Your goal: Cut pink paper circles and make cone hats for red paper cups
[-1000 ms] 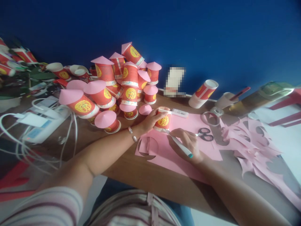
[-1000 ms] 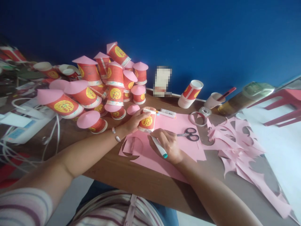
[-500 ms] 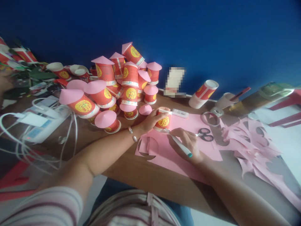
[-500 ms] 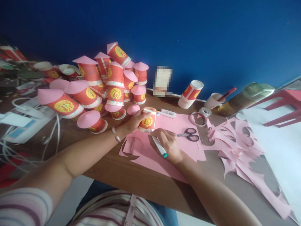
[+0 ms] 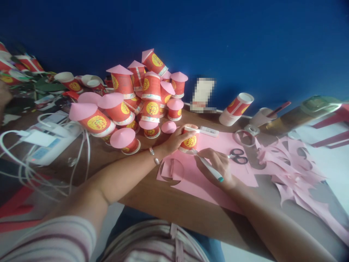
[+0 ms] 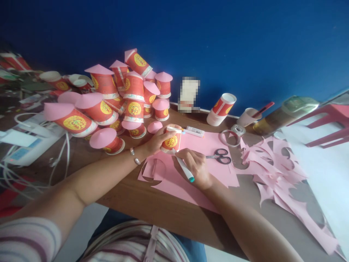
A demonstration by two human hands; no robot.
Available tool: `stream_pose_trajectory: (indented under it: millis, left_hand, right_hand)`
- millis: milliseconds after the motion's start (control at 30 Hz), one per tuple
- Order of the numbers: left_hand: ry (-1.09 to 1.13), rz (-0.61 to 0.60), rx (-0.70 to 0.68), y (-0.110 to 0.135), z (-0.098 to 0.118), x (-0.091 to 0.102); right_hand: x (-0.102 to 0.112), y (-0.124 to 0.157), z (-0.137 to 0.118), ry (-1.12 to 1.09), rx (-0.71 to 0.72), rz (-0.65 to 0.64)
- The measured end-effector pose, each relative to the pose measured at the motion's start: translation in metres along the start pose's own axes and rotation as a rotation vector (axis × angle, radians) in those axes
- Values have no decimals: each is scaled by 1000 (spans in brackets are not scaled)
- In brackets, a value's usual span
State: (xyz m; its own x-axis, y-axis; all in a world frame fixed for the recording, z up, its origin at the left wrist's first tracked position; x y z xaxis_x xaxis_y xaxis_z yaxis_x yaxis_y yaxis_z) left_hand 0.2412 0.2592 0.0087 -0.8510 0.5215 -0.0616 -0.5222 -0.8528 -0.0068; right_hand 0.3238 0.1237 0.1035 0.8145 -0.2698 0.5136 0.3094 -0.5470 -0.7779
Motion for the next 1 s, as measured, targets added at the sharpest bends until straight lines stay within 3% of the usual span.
stream_pose_trajectory:
  millis: [1000]
  left_hand:
    - [-8, -1, -7, 1, 0, -1]
  right_hand:
    - [3, 4, 3, -22, 0, 43]
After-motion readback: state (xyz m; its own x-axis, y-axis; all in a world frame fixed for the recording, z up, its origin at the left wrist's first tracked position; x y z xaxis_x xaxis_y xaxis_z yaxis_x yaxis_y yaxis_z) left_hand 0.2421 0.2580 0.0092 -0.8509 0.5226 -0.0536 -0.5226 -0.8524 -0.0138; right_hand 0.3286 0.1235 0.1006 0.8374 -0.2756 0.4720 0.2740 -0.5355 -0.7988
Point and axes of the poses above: each hand's wrist, its own y-axis away from the middle knuckle, its own x-axis out of the back of the hand, z = x × y, the point moved 10 cm from there along -y, towards the middle knuckle, and after that the axes turned 14 degrees about -y, right-handed, at the moved point
